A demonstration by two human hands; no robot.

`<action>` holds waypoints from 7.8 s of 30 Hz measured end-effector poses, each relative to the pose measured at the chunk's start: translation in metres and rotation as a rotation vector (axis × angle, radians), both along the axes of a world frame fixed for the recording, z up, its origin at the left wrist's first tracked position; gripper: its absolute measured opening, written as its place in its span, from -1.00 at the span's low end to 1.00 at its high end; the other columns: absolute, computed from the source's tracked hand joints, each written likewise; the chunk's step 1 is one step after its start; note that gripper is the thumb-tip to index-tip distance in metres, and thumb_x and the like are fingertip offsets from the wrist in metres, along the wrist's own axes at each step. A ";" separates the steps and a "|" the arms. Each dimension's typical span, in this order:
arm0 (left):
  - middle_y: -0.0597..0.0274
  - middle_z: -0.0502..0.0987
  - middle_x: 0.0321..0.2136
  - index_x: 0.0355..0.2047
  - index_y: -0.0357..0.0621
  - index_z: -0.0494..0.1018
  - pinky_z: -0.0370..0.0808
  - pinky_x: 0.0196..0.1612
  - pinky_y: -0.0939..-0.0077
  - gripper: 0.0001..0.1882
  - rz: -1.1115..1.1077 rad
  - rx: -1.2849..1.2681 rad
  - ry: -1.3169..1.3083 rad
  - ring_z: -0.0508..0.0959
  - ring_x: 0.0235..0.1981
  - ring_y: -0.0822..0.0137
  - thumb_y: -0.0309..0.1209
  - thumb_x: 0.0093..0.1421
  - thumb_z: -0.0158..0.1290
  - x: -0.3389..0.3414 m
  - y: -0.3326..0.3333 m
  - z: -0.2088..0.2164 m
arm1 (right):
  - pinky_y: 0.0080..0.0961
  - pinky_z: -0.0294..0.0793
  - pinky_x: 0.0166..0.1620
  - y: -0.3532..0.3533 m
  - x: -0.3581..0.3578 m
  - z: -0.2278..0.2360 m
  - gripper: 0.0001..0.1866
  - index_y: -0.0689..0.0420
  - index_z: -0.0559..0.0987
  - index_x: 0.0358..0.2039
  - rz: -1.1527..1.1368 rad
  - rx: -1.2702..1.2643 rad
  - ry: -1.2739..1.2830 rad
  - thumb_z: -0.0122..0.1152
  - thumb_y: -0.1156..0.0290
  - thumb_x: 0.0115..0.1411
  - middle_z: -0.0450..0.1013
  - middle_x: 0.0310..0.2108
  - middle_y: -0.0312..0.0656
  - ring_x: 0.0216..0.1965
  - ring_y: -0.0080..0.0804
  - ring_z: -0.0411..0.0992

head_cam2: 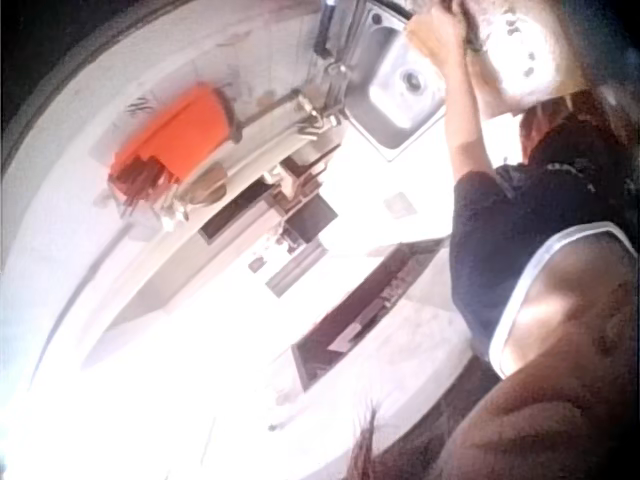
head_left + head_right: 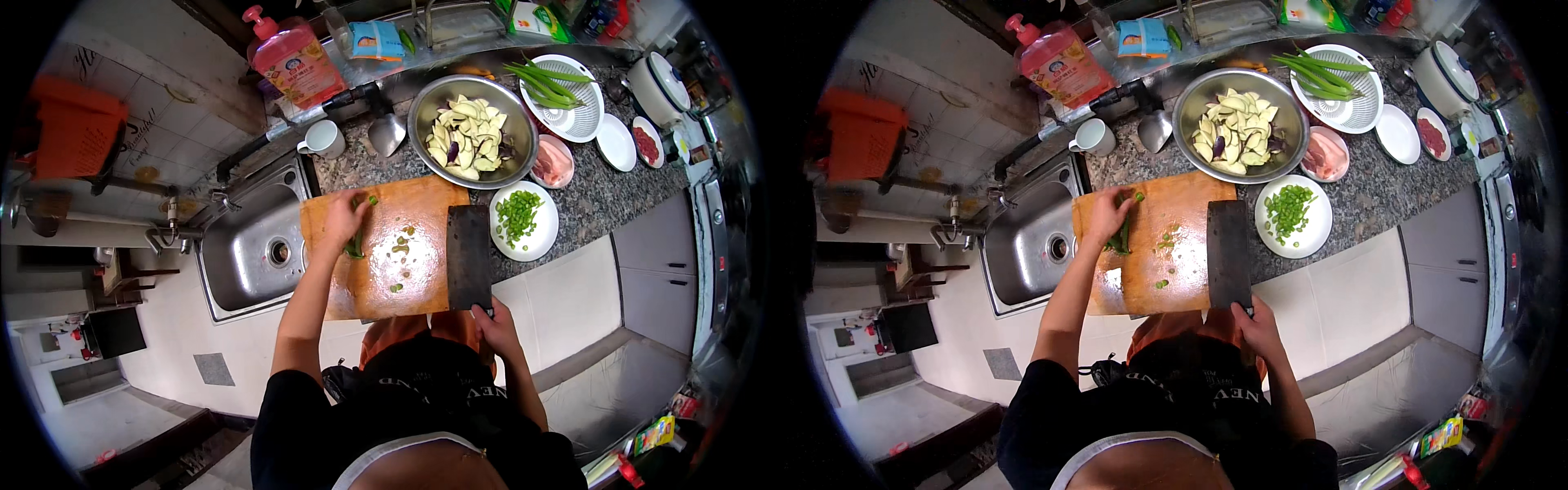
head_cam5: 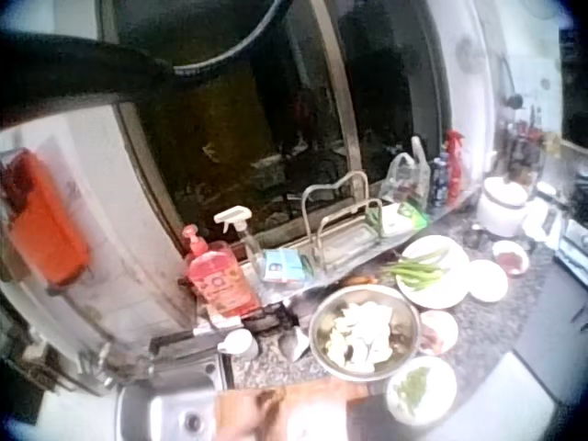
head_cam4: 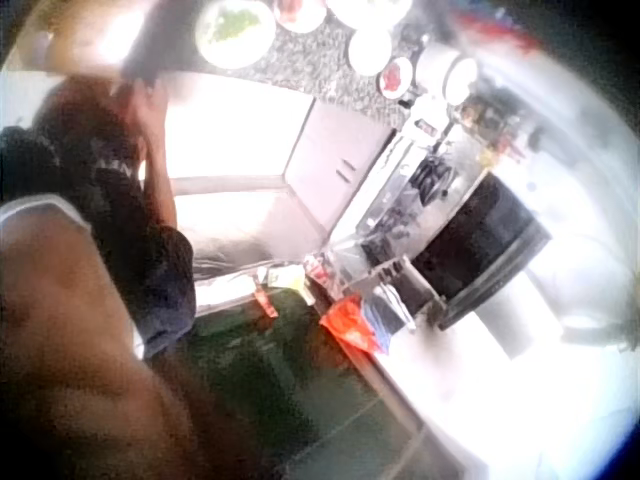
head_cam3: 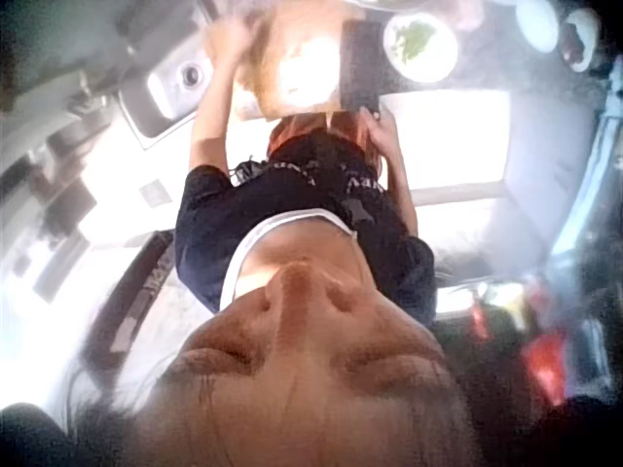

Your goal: The person chops green peppers on a wooden cutting board with a cleaver and moves the chopped pieces into a small bowl.

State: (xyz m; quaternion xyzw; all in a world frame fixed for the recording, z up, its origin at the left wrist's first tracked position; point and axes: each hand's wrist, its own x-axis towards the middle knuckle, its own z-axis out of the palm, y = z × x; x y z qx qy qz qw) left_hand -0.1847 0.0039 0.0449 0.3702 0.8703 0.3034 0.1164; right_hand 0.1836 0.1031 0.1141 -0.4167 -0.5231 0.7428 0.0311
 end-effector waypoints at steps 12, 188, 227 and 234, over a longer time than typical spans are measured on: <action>-0.10 0.27 0.07 0.09 -0.18 0.26 0.20 0.16 0.20 -0.45 -0.209 0.067 -0.143 0.24 0.11 -0.08 -0.40 0.07 0.11 0.120 -0.035 0.000 | -0.61 0.27 -0.66 -0.040 0.011 -0.047 -0.90 0.16 0.39 -0.33 -0.086 -0.106 -0.065 0.01 0.41 0.22 0.27 -0.73 -0.36 -0.74 -0.60 0.26; 0.00 0.37 -0.08 -0.15 -0.15 0.37 0.28 0.04 0.22 -0.50 -0.239 0.113 -0.002 0.32 -0.01 -0.04 -0.42 -0.15 0.28 0.139 -0.038 -0.004 | -0.11 0.39 -0.21 -0.014 -0.030 -0.025 -0.68 0.24 0.44 -0.18 0.342 0.715 -0.311 0.00 0.26 0.17 0.45 -0.39 0.16 -0.28 0.11 0.42; 0.06 0.47 -0.25 -0.22 -0.20 0.48 0.39 -0.08 0.28 -0.65 -0.302 0.301 -0.052 0.41 -0.19 0.02 -0.59 -0.10 0.15 0.130 -0.023 -0.045 | -0.04 0.45 -0.48 -0.052 -0.061 0.016 -0.89 0.16 0.34 -0.36 0.645 0.951 -0.605 -0.11 0.48 0.08 0.46 -0.60 0.08 -0.52 0.05 0.49; 0.08 0.46 -0.29 -0.21 -0.17 0.49 0.38 -0.10 0.27 -0.63 -0.305 0.364 -0.066 0.41 -0.23 0.02 -0.62 -0.12 0.15 0.129 -0.020 -0.040 | -0.05 0.44 -0.47 -0.045 -0.080 -0.025 -0.85 0.18 0.33 -0.31 0.574 1.052 -0.489 -0.10 0.50 0.06 0.46 -0.61 0.07 -0.52 0.07 0.47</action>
